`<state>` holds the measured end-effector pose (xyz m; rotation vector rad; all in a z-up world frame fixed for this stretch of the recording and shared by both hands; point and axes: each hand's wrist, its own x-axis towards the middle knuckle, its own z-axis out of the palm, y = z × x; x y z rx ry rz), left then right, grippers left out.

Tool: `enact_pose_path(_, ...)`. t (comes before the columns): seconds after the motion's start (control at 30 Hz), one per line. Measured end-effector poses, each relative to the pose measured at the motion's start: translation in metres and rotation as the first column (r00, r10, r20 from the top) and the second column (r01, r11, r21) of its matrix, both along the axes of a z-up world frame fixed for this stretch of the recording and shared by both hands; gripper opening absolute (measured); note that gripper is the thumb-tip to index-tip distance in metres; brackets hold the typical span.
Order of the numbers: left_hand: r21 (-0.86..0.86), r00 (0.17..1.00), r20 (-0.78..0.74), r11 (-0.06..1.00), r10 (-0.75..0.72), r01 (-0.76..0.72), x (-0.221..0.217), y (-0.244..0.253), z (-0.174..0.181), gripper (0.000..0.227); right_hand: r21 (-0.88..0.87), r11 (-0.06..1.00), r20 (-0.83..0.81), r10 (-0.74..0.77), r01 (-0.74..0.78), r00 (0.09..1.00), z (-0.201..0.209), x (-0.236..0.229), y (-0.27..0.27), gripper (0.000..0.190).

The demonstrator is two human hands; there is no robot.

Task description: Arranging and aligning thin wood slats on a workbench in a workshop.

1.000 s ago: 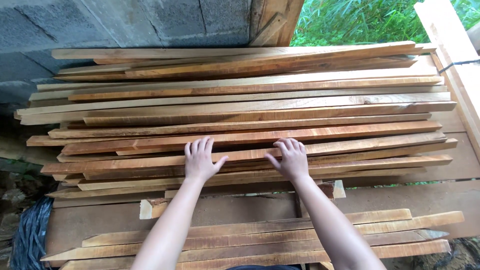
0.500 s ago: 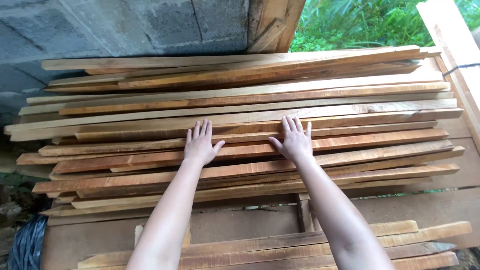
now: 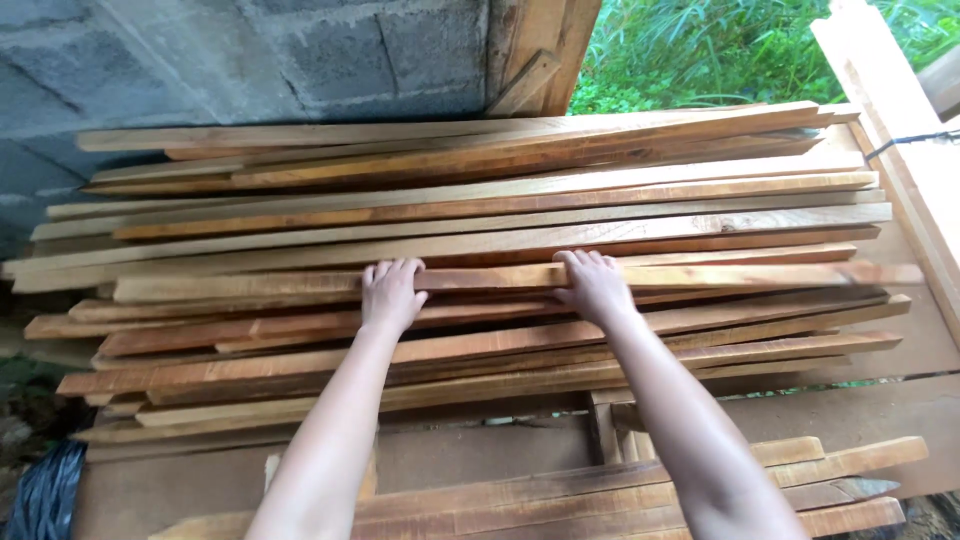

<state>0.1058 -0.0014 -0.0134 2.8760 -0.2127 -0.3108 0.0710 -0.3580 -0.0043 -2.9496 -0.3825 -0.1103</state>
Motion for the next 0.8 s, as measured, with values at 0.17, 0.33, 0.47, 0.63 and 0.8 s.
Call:
enact_pose_path(0.17,-0.080,0.945,0.322,0.993,-0.057,0.087,-0.037,0.002,0.098,0.044,0.237,0.971,0.209,-0.009,-0.042,0.978,0.077,-0.042,-0.003,0.041)
enact_pose_path(0.33,-0.114,0.813,0.578,0.979,-0.075,0.171,-0.129,0.015,0.194,0.050,0.362,0.932,0.274,-0.076,-0.029,0.959,0.183,-0.125,0.017,0.041)
enact_pose_path(0.47,-0.182,0.847,0.531,0.977,0.004,0.109,-0.227,0.028,0.221,0.051,0.266,0.962,0.274,-0.009,-0.067,0.962,0.201,-0.197,0.022,0.041)
enact_pose_path(0.63,-0.194,0.921,0.387,0.981,0.046,0.033,-0.323,0.040,0.154,0.067,0.275,0.959,0.146,0.026,-0.066,0.989,0.160,-0.277,0.045,0.045)
enact_pose_path(0.8,-0.160,0.965,0.200,0.977,0.171,-0.140,-0.370,0.032,0.050,0.051,0.215,0.976,-0.160,-0.011,0.046,0.987,0.079,-0.302,0.069,0.047)
